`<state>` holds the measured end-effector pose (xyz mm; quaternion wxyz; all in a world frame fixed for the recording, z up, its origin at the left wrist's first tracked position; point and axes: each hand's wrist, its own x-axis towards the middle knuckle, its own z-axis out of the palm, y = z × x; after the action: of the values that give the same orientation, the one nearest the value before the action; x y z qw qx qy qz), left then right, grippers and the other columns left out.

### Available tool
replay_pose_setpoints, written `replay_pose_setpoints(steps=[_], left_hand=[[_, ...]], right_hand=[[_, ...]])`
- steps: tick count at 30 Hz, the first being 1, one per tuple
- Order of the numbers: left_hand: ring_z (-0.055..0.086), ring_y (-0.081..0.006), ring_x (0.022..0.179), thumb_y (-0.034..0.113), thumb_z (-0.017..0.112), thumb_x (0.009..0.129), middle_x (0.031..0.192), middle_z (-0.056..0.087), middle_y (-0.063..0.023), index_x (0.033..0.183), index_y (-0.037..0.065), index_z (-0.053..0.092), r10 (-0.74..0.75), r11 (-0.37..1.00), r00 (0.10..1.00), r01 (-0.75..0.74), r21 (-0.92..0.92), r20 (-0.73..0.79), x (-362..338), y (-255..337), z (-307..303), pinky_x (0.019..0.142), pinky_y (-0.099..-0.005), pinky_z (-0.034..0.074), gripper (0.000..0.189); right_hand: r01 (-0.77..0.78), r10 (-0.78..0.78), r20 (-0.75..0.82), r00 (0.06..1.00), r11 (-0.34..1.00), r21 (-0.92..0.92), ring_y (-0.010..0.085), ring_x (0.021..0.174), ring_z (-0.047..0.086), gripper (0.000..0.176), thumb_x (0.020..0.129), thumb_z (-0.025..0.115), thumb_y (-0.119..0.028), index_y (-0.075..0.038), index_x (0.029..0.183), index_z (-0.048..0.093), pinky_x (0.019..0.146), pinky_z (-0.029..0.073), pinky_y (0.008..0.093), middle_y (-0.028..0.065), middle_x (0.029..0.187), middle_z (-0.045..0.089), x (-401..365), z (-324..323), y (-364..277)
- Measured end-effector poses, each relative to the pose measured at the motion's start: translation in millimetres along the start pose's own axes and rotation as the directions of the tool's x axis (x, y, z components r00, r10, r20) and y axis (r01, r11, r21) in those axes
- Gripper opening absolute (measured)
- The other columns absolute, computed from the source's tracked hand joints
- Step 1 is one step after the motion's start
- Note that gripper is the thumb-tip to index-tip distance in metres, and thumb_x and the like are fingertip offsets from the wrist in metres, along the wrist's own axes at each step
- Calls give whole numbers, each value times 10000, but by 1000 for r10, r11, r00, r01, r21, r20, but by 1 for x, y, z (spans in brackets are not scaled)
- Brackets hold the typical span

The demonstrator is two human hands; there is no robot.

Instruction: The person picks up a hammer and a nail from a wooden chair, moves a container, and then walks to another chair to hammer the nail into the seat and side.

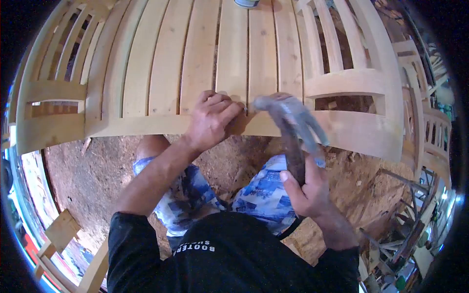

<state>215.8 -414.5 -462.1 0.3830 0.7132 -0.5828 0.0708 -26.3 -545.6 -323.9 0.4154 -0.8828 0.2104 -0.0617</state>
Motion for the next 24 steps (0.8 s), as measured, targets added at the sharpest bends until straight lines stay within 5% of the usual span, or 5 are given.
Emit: replay_pose_setpoints(steps=[6,13,24], left_hand=[[686,-296,807,41,751,832,862,743,-84,958,92,755,-370,871,927,370,-323,64,19,-1,4,807,-433,498,136],[691,-278,864,120,777,774,861,744,-72,937,106,761,-220,937,971,236,-256,89,33,-2,30,823,-435,479,165],[698,-257,906,146,787,815,859,752,-58,921,105,754,-148,969,988,156,-191,53,31,-1,32,814,-440,466,118]], right_hand=[[-132,156,-116,981,972,195,198,658,646,301,944,682,-141,38,1168,588,633,517,342,103,797,655,-29,-10,24],[-259,348,-102,932,836,484,103,652,616,349,995,618,-133,26,1298,551,620,507,282,38,827,641,-47,-2,40],[-263,359,-107,927,828,495,97,657,613,279,990,627,-114,6,1233,562,617,508,281,34,825,643,-57,3,52]])
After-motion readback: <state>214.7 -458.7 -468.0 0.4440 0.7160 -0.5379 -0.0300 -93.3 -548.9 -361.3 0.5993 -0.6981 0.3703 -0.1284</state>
